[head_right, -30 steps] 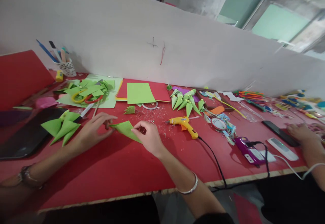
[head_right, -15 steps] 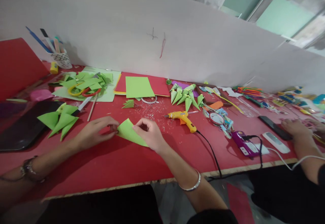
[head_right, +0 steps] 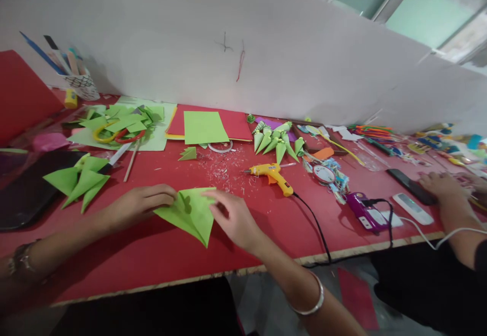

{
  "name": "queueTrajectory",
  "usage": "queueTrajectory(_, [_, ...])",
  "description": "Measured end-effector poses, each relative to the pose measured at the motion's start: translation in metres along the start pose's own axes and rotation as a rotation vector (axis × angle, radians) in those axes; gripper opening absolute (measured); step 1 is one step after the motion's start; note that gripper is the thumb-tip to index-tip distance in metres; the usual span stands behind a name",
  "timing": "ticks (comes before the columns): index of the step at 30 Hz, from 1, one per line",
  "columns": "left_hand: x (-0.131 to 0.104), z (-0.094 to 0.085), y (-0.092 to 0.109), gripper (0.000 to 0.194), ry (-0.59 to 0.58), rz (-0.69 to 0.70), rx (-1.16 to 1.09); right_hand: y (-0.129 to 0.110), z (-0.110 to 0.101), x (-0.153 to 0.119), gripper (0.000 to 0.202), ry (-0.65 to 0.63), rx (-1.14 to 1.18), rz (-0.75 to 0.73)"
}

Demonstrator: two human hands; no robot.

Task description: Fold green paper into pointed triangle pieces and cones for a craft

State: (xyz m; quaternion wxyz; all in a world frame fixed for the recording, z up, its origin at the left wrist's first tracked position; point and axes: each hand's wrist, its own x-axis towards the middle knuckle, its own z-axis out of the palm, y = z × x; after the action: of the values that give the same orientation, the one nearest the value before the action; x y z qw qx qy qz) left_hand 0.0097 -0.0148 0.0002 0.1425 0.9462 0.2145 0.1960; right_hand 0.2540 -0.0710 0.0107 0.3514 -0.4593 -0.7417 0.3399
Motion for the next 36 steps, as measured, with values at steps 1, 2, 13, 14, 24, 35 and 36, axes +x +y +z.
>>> queueTrajectory(1, [0.000,0.000,0.000,0.023,-0.015,0.007,-0.028,0.000,-0.001,-0.004,0.026,-0.052,-0.097,-0.039])
queueTrajectory(2, [0.000,0.001,0.000,0.023,-0.026,0.013,-0.049,-0.001,-0.002,-0.007,0.027,-0.100,-0.194,-0.074])
queueTrajectory(13, [-0.013,-0.003,0.003,0.040,-0.228,-0.015,0.087,0.002,0.011,-0.021,0.023,-0.195,-0.974,-0.527])
queueTrajectory(14, [-0.014,-0.004,0.007,0.048,-0.237,-0.043,0.121,0.002,0.011,-0.020,0.022,-0.242,-0.958,-0.527])
queueTrajectory(24, [-0.036,0.012,0.046,0.027,-0.167,-0.147,0.321,0.000,0.010,-0.015,0.021,-0.330,-0.647,-0.308])
queueTrajectory(35, [-0.039,0.015,0.049,0.040,-0.105,-0.514,0.119,0.003,0.026,-0.011,0.028,-0.155,-0.506,-0.010])
queueTrajectory(36, [-0.038,0.015,0.050,0.040,-0.117,-0.534,0.146,0.004,0.027,-0.010,0.028,-0.159,-0.527,-0.004])
